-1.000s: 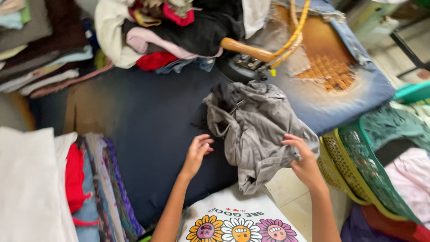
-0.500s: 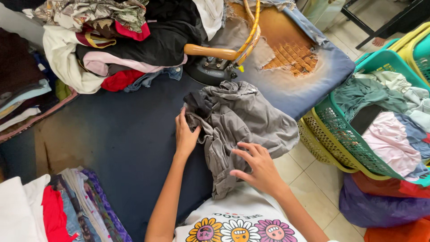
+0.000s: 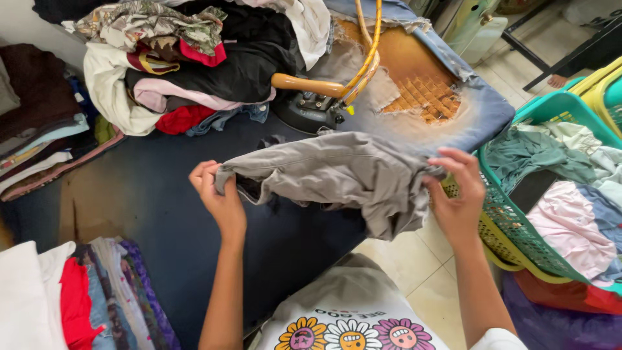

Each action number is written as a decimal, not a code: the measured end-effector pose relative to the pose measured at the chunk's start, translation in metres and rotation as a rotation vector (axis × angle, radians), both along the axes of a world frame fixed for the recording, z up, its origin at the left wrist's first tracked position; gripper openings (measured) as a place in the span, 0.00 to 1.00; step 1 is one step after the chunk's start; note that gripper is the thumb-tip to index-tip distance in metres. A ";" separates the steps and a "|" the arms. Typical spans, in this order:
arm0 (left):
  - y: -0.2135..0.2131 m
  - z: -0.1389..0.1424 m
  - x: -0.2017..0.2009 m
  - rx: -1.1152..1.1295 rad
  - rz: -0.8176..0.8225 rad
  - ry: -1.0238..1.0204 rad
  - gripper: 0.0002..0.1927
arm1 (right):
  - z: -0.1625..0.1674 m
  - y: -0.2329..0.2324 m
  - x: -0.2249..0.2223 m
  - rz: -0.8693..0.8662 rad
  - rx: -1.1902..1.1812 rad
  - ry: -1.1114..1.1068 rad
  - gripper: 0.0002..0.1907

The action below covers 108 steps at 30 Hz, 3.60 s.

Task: The person irons a white shirt on a padded ironing table, then folds it and sets it aside. They pick up gray shorts, turn them right-side out, spread them flat, and iron them. They then lay out a black t-shirt, iron it, and fold it in half on the table.

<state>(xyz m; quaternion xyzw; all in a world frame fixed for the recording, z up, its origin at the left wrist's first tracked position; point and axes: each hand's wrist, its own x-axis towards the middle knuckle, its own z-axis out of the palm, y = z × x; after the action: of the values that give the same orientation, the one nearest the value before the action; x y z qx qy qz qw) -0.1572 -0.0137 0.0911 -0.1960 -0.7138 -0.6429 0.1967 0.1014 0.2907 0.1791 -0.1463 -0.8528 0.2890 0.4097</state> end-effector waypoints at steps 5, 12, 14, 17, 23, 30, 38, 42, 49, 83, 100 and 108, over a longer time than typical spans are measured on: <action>0.035 0.057 0.030 0.129 -0.289 -0.345 0.06 | 0.009 -0.011 -0.008 -0.176 0.123 0.083 0.15; 0.067 0.084 0.058 -0.019 -0.415 -0.279 0.13 | -0.063 -0.029 -0.051 0.190 -0.015 -0.301 0.30; 0.063 0.096 0.046 -0.166 -0.328 -0.153 0.15 | -0.056 0.005 -0.057 0.187 -0.071 -0.318 0.25; 0.066 0.122 0.014 -0.271 -0.266 -0.004 0.16 | -0.014 0.070 -0.067 0.042 0.100 -0.282 0.32; 0.074 0.169 -0.005 -0.235 -0.170 0.518 0.28 | 0.083 0.101 -0.060 0.041 0.375 0.223 0.17; 0.053 0.105 0.027 -0.437 -0.214 0.308 0.29 | 0.035 0.046 -0.024 0.070 0.417 -0.086 0.20; 0.052 -0.040 0.017 -0.232 -0.275 -0.612 0.27 | -0.097 -0.021 0.022 -0.207 -0.041 -0.080 0.08; 0.054 -0.045 0.031 -0.295 -0.017 -0.138 0.18 | -0.136 -0.097 0.035 0.065 -0.311 -0.370 0.23; 0.058 -0.019 0.080 -0.618 -0.590 0.463 0.25 | -0.165 -0.084 -0.005 0.030 -0.363 -0.269 0.18; 0.115 -0.036 0.104 0.302 -0.779 -0.652 0.07 | -0.139 -0.033 0.006 0.010 -0.106 -0.374 0.14; 0.039 0.117 0.079 0.319 -0.745 -0.390 0.05 | 0.049 -0.015 0.033 0.152 0.043 0.220 0.10; 0.047 0.122 0.110 -0.039 -1.020 -0.149 0.09 | 0.052 -0.094 0.001 0.394 0.251 -0.123 0.15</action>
<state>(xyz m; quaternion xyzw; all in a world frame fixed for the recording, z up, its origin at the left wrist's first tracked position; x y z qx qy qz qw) -0.0471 0.0332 0.2135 -0.4765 -0.5513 -0.6559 -0.1969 0.1027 0.1967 0.2314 0.0577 -0.9173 0.2459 0.3077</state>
